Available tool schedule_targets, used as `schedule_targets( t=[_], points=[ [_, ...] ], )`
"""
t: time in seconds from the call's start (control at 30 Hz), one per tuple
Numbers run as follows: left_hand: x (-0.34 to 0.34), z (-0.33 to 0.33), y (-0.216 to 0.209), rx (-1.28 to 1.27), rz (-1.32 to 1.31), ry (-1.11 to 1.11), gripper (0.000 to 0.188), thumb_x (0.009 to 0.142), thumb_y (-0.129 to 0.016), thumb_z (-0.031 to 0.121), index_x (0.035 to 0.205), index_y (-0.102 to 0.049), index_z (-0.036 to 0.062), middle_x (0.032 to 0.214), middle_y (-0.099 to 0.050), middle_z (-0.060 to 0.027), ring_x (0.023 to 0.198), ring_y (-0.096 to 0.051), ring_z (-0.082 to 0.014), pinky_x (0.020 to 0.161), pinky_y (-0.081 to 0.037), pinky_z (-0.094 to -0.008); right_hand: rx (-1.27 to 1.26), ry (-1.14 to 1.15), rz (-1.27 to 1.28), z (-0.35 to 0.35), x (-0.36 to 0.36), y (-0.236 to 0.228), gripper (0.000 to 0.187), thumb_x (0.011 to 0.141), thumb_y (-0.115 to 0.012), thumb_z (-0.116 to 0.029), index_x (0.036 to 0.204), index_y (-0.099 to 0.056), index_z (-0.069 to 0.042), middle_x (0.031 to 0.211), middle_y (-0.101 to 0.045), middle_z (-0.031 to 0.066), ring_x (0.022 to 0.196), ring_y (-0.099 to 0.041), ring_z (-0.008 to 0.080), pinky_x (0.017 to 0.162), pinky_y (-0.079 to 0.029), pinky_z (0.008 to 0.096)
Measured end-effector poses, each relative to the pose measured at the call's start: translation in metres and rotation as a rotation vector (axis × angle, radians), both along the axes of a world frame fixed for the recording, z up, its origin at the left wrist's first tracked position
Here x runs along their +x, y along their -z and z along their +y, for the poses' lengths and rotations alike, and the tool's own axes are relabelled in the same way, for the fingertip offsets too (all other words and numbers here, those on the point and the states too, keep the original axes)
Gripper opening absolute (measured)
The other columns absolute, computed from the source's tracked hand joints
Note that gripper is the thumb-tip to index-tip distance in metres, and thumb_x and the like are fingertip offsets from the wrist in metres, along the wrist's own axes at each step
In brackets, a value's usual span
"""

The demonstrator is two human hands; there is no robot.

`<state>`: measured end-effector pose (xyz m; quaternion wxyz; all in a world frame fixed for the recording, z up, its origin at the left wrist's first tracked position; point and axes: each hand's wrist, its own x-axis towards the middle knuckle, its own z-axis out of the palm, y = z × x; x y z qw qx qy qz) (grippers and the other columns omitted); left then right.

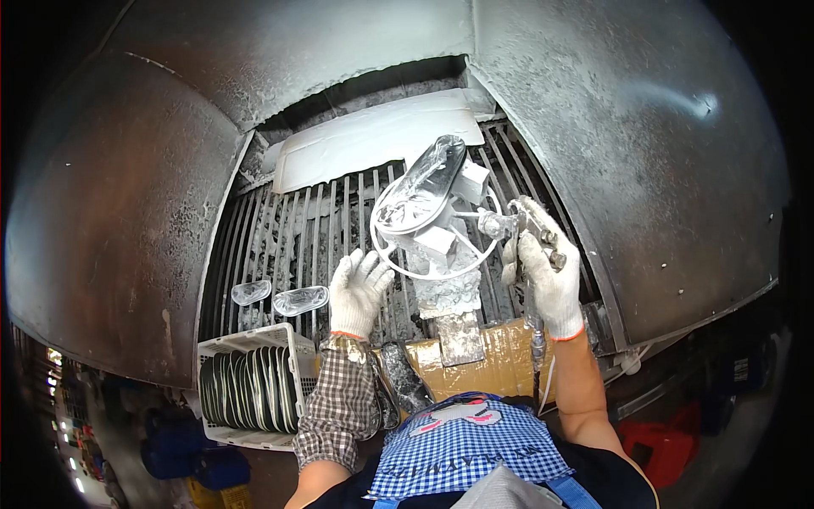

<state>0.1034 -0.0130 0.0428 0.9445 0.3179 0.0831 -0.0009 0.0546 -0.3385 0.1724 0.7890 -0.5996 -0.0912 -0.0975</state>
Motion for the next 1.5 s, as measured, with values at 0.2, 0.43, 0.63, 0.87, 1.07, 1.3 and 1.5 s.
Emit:
schedule_targets(
  t=[0.2, 0.43, 0.63, 0.87, 1.07, 1.3, 1.5],
  points=[
    [0.012, 0.006, -0.001, 0.026, -0.02, -0.023, 0.069, 0.104, -0.065, 0.045, 0.148, -0.043, -0.0037, 0.155, -0.046, -0.0315, 0.136, -0.056, -0.0467, 0.11, -0.05, -0.0624, 0.016, 0.024, -0.007, 0.0, 0.01, 0.001, 0.054, 0.109, -0.064, -0.014, 0.156, -0.048, 0.007, 0.085, -0.069, 0.0046, 0.068, -0.062, 0.0078, 0.063, -0.053, 0.0243],
    [0.029, 0.011, -0.007, 0.055, -0.017, -0.043, 0.088, 0.102, -0.066, 0.049, 0.159, -0.03, -0.0065, 0.168, -0.028, -0.0317, 0.149, -0.041, -0.0493, 0.115, -0.044, -0.0663, 0.029, 0.058, 0.003, -0.002, 0.016, 0.002, 0.053, 0.109, -0.064, -0.016, 0.156, -0.049, 0.005, 0.085, -0.069, 0.0037, 0.068, -0.062, 0.0074, 0.062, -0.051, 0.0233],
    [0.046, 0.018, -0.01, 0.061, -0.018, -0.035, 0.099, 0.1, -0.068, 0.05, 0.166, -0.02, -0.006, 0.175, -0.012, -0.0314, 0.16, -0.019, -0.0516, 0.122, -0.036, -0.0663, 0.016, 0.115, -0.007, -0.007, 0.018, 0.001, 0.052, 0.109, -0.064, -0.016, 0.155, -0.05, 0.004, 0.085, -0.067, 0.0023, 0.067, -0.061, 0.007, 0.061, -0.05, 0.0229],
    [0.069, 0.019, -0.012, 0.101, 0.002, -0.073, 0.092, 0.102, -0.067, 0.05, 0.162, -0.029, -0.0076, 0.171, -0.022, -0.0325, 0.161, -0.019, -0.05, 0.122, -0.036, -0.0649, 0.056, 0.131, 0.012, -0.019, 0.016, -0.001, 0.051, 0.109, -0.063, -0.013, 0.155, -0.05, 0.004, 0.086, -0.067, 0.0033, 0.067, -0.06, 0.0071, 0.06, -0.051, 0.0235],
    [0.087, 0.023, -0.008, 0.141, 0.04, -0.15, 0.085, 0.104, -0.064, 0.051, 0.161, -0.036, -0.0043, 0.168, -0.032, -0.0323, 0.158, -0.028, -0.0496, 0.124, -0.034, -0.0591, 0.129, 0.175, 0.017, -0.024, 0.013, -0.004, 0.053, 0.108, -0.063, -0.01, 0.156, -0.048, 0.005, 0.091, -0.067, 0.0036, 0.07, -0.059, 0.0053, 0.061, -0.052, 0.0223],
    [0.037, -0.033, 0.016, 0.201, 0.271, -0.262, 0.032, 0.108, -0.056, 0.042, 0.098, -0.057, 0.0112, 0.11, -0.062, -0.0115, 0.101, -0.059, -0.0249, 0.097, -0.047, -0.0438, -0.051, 0.278, -0.043, -0.033, -0.007, -0.007, 0.054, 0.109, -0.062, -0.012, 0.157, -0.045, 0.007, 0.091, -0.068, 0.0027, 0.069, -0.057, 0.0039, 0.062, -0.051, 0.0211],
    [-0.025, -0.113, 0.035, -0.004, 0.363, -0.065, 0.037, 0.103, -0.057, 0.04, 0.114, -0.058, 0.005, 0.117, -0.059, -0.0162, 0.111, -0.058, -0.0323, 0.099, -0.052, -0.0477, -0.03, 0.021, 0.052, -0.002, -0.036, -0.009, 0.053, 0.106, -0.066, -0.01, 0.154, -0.05, 0.007, 0.107, -0.07, 0.0081, 0.077, -0.065, 0.008, 0.068, -0.056, 0.0242]
  ],
)
